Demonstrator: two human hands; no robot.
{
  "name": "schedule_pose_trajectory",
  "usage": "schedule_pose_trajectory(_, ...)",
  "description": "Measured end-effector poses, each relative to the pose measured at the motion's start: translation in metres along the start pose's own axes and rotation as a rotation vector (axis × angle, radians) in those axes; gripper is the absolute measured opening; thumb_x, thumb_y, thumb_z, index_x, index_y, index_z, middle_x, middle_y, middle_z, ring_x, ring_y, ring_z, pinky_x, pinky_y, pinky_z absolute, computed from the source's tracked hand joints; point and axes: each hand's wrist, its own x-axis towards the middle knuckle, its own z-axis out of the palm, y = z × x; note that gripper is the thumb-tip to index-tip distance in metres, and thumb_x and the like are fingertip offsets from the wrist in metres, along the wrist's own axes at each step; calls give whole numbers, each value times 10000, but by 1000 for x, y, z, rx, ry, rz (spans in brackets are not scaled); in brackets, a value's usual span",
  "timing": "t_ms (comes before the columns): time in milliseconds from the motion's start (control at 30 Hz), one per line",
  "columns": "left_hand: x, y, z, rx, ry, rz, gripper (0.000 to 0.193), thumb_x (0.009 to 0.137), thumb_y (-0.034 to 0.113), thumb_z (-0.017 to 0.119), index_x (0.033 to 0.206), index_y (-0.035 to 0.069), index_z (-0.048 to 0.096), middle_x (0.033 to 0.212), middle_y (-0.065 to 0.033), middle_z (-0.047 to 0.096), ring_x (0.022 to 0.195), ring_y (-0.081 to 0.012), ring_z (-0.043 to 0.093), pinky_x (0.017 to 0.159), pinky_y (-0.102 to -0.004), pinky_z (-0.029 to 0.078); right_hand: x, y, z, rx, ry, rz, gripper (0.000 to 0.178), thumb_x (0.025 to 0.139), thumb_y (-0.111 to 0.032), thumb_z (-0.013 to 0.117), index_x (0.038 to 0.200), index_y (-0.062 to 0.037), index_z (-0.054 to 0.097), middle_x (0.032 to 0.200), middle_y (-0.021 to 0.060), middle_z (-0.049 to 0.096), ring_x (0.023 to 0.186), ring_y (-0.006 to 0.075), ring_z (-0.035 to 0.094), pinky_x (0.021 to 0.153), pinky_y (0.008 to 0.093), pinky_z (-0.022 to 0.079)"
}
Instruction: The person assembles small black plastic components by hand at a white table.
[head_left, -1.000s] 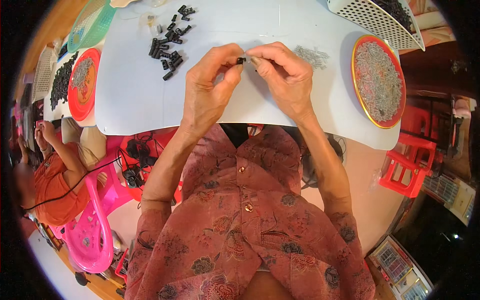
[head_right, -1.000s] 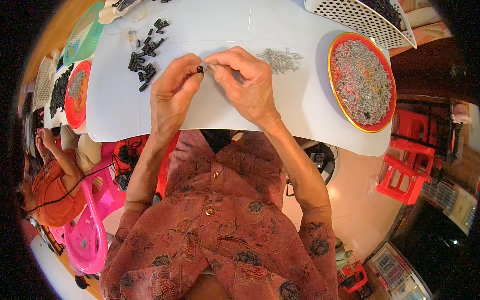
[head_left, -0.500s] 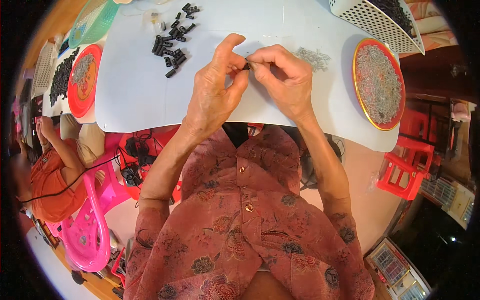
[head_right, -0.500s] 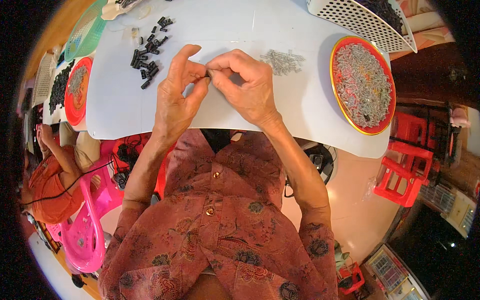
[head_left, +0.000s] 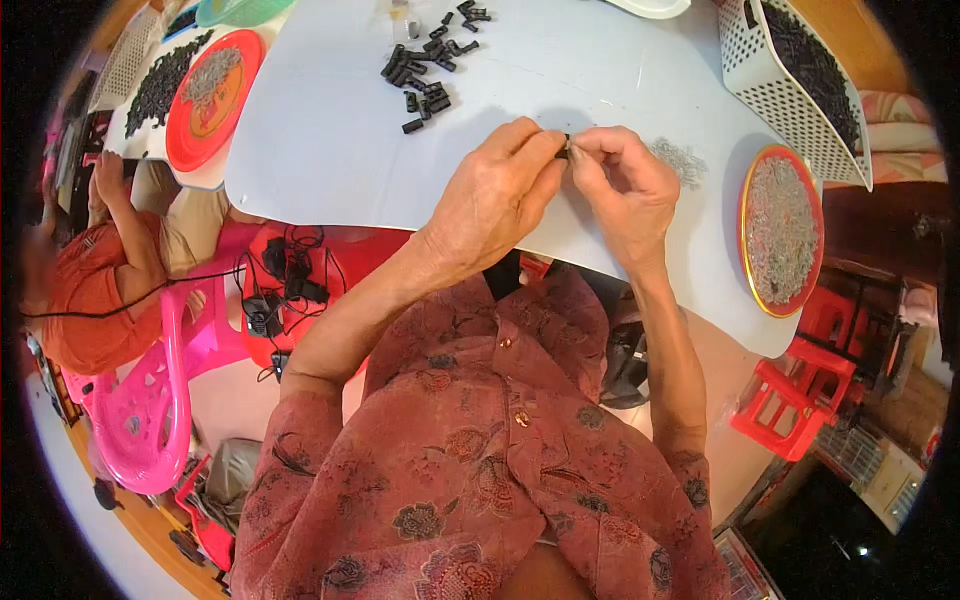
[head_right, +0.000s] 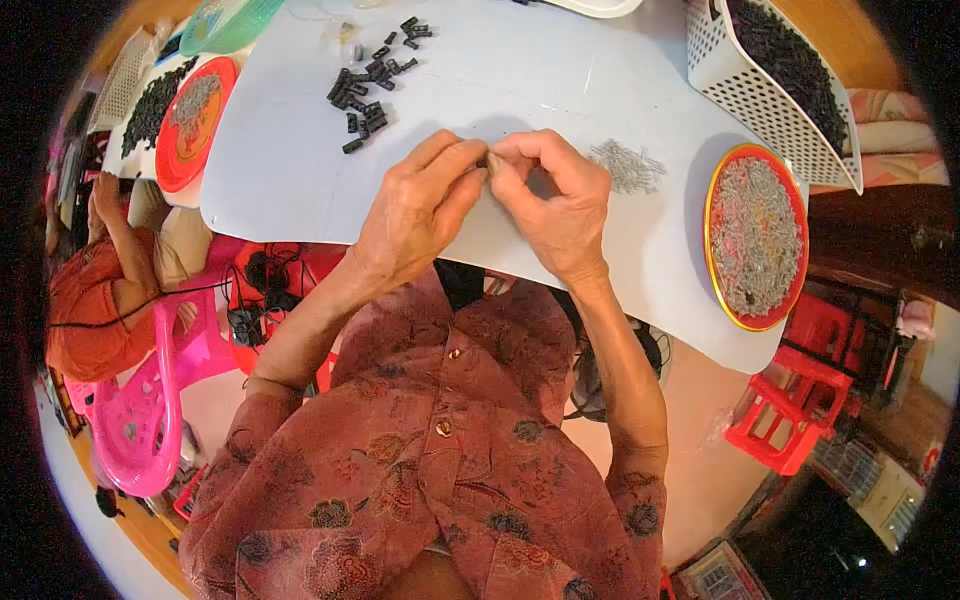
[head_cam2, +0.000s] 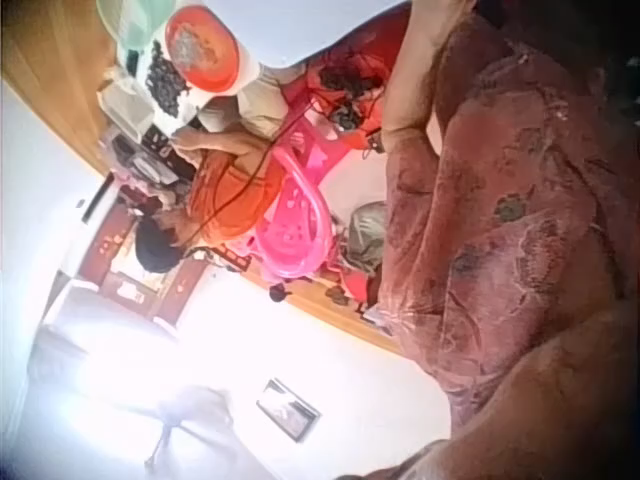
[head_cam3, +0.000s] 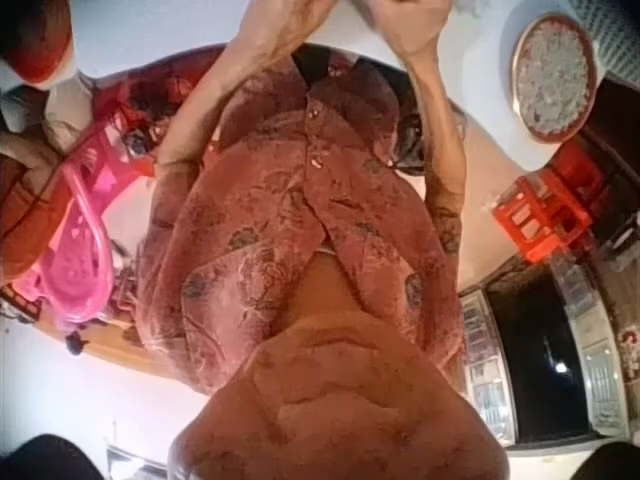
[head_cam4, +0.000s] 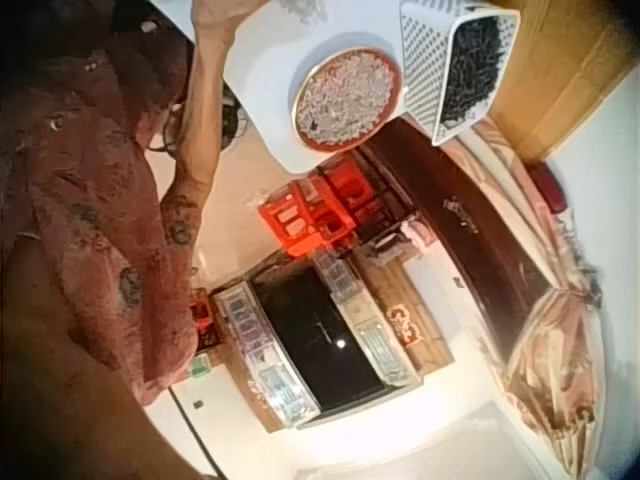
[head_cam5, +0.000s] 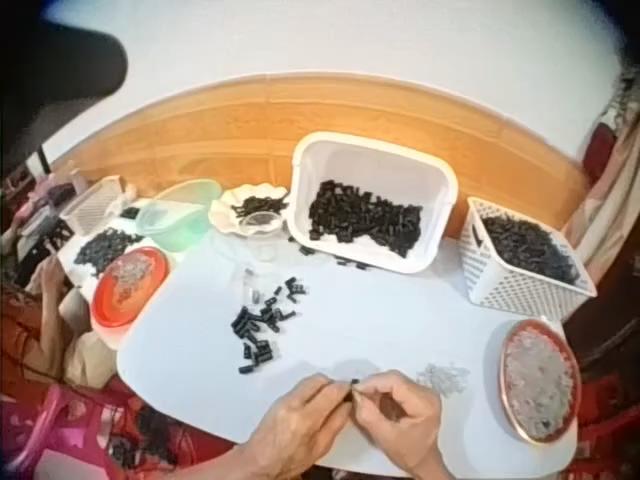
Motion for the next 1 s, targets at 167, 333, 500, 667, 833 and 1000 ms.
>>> schedule_pose_trajectory(167,-5,0,-7,-141,58,-113,169,844,23,591,1007,-17,566,809,-151,563,666,-284,548,617,-355,457,15,-14,9,10,-54,60,52,821,-17,656,869,0,644,732,-6,618,661,57,523,622,209,450)
schedule_pose_trajectory(333,-17,3,-20,-560,75,-472,130,874,51,569,975,-31,566,759,-78,590,686,-141,537,627,-272,442,59,-8,26,-151,-238,-112,84,823,-72,646,869,-3,654,751,39,636,634,89,552,600,245,468)
schedule_pose_trajectory(500,-22,-1,-31,-809,211,-552,184,915,141,503,955,-21,580,868,-50,642,750,-100,540,750,-257,450,83,2,59,-246,-419,-249,114,808,-74,608,900,-25,652,861,95,631,665,215,612,616,309,500)
schedule_pose_trajectory(667,-23,-12,-36,-829,242,-571,215,940,132,462,1000,-32,588,932,-70,636,815,-130,546,809,-293,436,95,11,70,-342,-561,-402,145,789,-77,591,913,-31,650,868,98,593,696,275,590,629,361,497)
schedule_pose_trajectory(833,-23,-15,-39,-866,227,-607,219,936,128,473,1003,-36,603,951,-72,634,865,-136,561,827,-287,436,93,11,60,-332,-536,-242,162,784,-93,608,929,-35,651,877,88,594,687,252,585,629,346,494)
schedule_pose_trajectory(1000,-25,-8,-39,-719,147,-511,208,923,123,491,983,-32,616,932,-50,633,862,-128,568,825,-275,435,102,8,75,-334,-652,-485,186,786,-78,634,968,-67,673,928,61,616,718,161,595,627,283,486)
